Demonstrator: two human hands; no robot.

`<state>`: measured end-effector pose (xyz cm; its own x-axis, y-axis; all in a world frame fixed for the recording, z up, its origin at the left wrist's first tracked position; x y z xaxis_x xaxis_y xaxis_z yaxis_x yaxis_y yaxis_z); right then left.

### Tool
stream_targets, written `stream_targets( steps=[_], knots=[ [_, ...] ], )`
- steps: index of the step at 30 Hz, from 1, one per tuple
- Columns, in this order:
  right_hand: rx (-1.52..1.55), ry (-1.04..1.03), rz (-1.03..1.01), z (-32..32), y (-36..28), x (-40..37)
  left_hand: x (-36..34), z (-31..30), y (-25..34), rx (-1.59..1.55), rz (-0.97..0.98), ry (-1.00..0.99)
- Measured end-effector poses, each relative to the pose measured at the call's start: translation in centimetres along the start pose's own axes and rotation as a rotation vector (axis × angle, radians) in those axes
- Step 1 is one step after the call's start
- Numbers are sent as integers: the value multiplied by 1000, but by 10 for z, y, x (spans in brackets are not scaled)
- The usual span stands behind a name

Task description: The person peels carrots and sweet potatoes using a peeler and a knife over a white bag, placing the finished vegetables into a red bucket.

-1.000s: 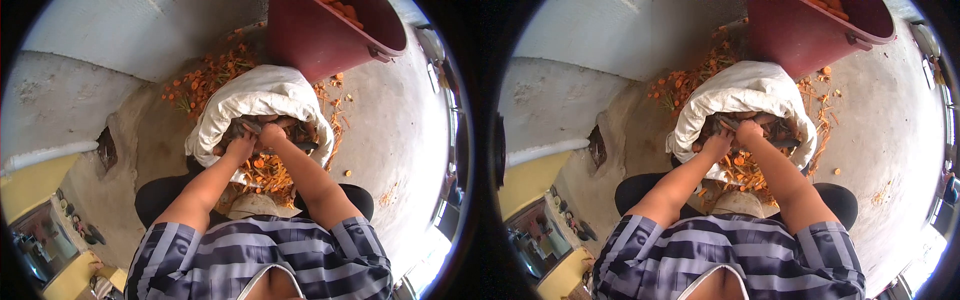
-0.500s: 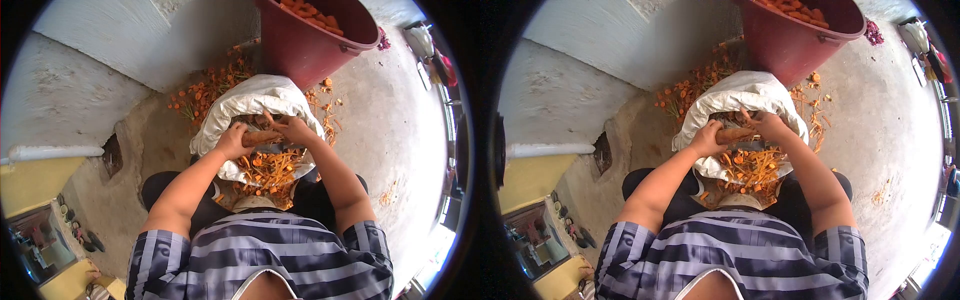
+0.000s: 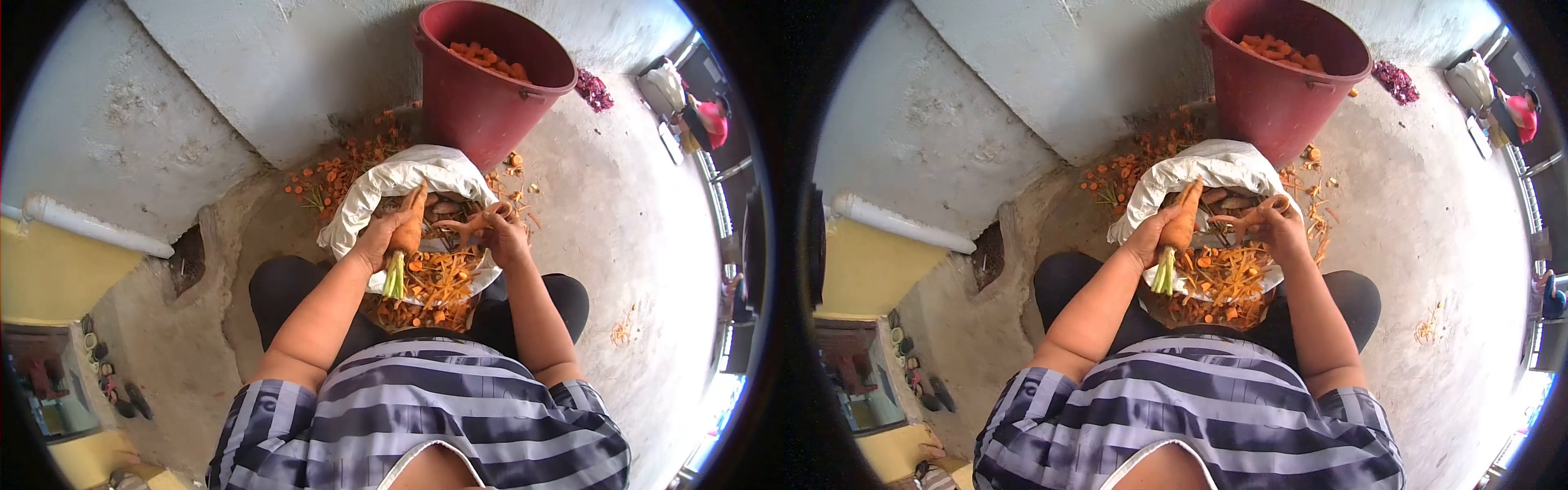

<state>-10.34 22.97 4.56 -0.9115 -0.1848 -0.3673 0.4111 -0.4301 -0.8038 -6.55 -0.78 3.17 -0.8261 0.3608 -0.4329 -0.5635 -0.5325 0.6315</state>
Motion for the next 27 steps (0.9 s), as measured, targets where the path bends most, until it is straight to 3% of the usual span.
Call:
stream_targets(
  steps=[3, 6, 7, 11, 14, 17, 20, 22, 24, 27],
  knots=[
    [128, -6, 20, -1, 6, -9, -16, 7, 0, -100, -51, -36],
    [317, 15, 115, -5, -3, -14, -41, 25, 2, -15, 76, -34],
    [347, 34, 96, -5, -3, -13, -45, 24, 0, -61, 33, -56],
    [190, 122, -5, 52, -15, -33, -51, 24, -10, -126, -39, -65],
    [5, -79, 28, 80, -3, -40, -52, 15, -19, -119, -74, -93],
    [-247, -130, 40, 93, 5, -29, -53, 15, -23, -140, -82, 35],
    [-161, 258, -28, 70, 6, 14, -53, 9, -25, -116, -107, 16],
    [-228, 348, -266, 29, -12, 44, -50, 3, -28, -102, -125, -3],
    [-258, 574, -314, -2, -25, 57, -48, -3, -29, -94, -139, 3],
    [-113, 421, -314, 3, -21, 48, -48, -6, -17, -76, -119, 36]
  ],
)
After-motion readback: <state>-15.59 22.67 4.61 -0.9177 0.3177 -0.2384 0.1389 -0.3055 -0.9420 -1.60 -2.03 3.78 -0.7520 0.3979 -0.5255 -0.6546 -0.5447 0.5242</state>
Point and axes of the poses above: each hand's wrist, its own x-axis towards the middle knuckle, its own z-axis out of the palm, y = z × x, the point moved 1 cm from there along x, towards the middle knuckle, and after that the axes turned 3 degrees about x, right-handed, at the moved point
